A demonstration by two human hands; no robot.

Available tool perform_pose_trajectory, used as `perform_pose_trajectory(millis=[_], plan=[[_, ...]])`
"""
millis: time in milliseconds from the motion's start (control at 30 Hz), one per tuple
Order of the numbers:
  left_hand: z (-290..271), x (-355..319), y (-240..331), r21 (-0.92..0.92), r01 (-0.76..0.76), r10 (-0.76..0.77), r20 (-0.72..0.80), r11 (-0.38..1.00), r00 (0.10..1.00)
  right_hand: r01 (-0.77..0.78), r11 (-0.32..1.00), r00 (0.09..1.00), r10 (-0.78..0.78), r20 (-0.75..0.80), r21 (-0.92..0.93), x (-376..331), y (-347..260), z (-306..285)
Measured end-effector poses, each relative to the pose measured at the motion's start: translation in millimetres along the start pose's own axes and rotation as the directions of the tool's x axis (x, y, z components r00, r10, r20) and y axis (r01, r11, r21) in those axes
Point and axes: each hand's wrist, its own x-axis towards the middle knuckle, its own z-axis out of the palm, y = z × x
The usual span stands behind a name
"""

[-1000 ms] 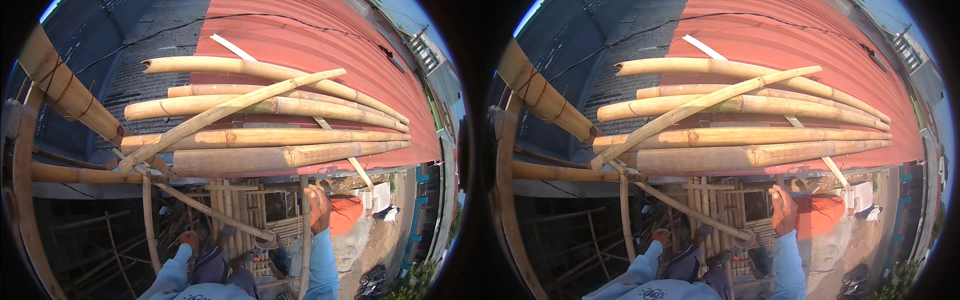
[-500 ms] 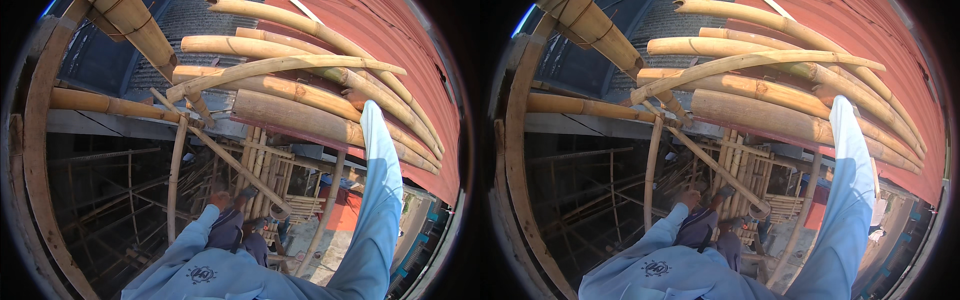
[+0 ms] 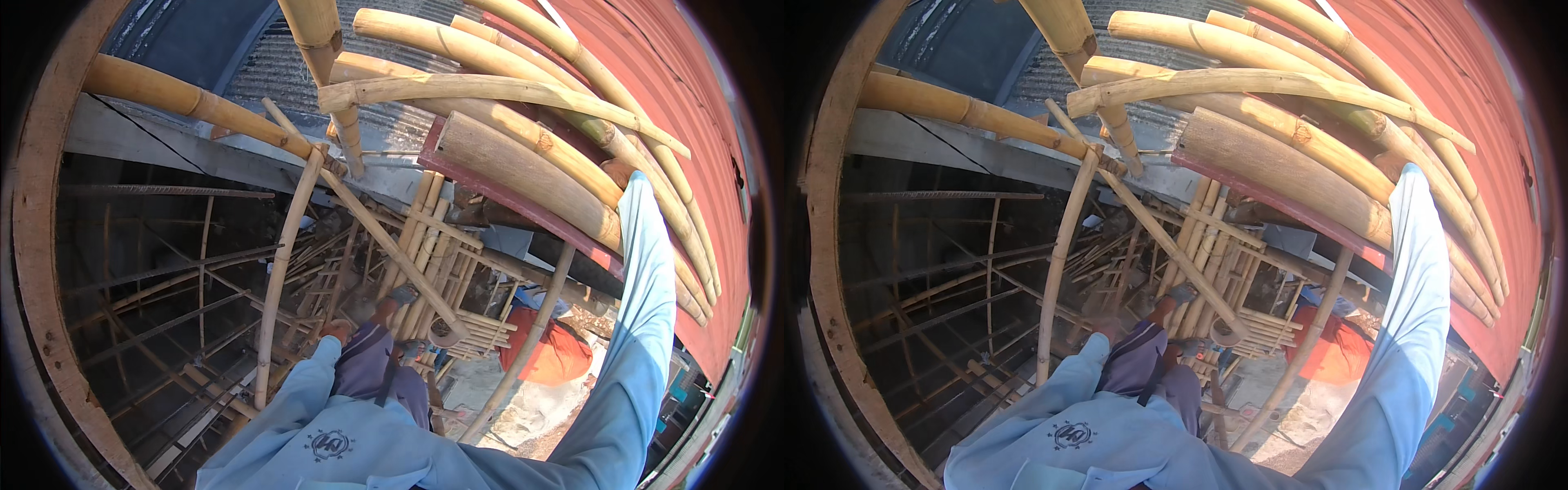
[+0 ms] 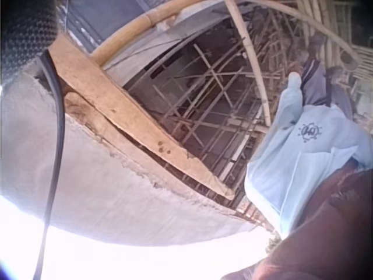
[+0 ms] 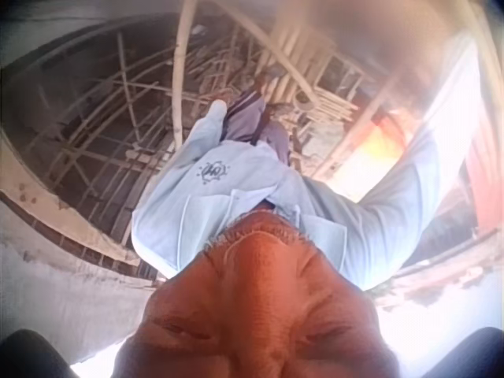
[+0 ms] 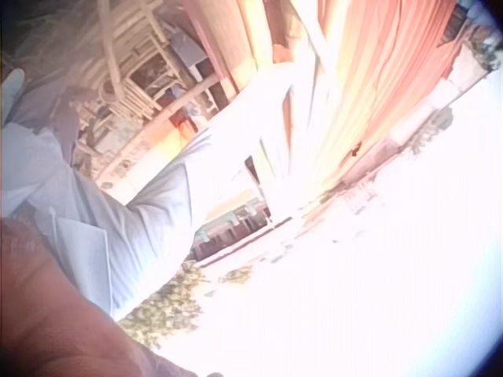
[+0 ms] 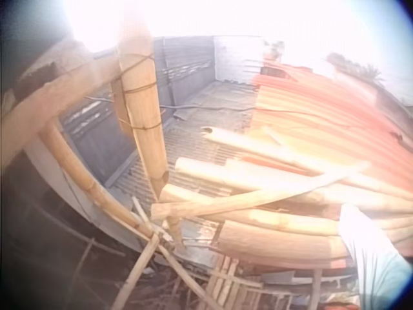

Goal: The person assembles a bamboo scaffolding platform by tying bamboo poles together with wire using pliers. The person positions bamboo poles, wraps wire around joints, and twists the wire to secure the structure.

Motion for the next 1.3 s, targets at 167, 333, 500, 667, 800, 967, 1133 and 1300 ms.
perform_pose_trajectory(millis=[167,333,500,667,800,967,1133,1300], plan=[[34,17,-1,-0.379,-0.024,0.142,0.285,0.925,0.948,-0.064,0.995,0.998,0.064,0.006,0.079,-17,3,4],[-44,-38,172,0.081,-0.730,0.707,-0.343,0.679,0.619,-0.116,0.985,0.993,0.118,-0.004,0.127,-35,10,9],[-156,-131,367,0.351,-0.921,0.788,-0.610,0.170,-0.087,-0.112,0.982,0.994,0.113,0.003,0.149,-21,2,14],[-231,-240,476,0.001,-0.998,0.307,-0.952,0.061,0.018,-0.128,0.987,0.992,0.128,0.008,0.100,-21,-2,0],[-297,-257,523,-0.052,-0.999,0.253,-0.966,-0.003,0.049,-0.130,0.991,0.991,0.129,0.033,0.043,-12,-11,-9],[-299,-230,547,-0.036,-0.999,0.154,-0.987,0.035,0.041,-0.111,0.994,0.991,0.112,0.071,-0.011,1,-17,-16],[-316,-205,571,-0.022,-1.000,0.077,-0.997,-0.012,0.021,-0.103,0.994,0.993,0.101,0.059,0.028,19,1,-12],[-320,-217,565,-0.080,-0.993,0.019,-0.996,0.087,0.082,-0.078,0.996,0.994,0.075,0.084,0.035,30,4,-8]])
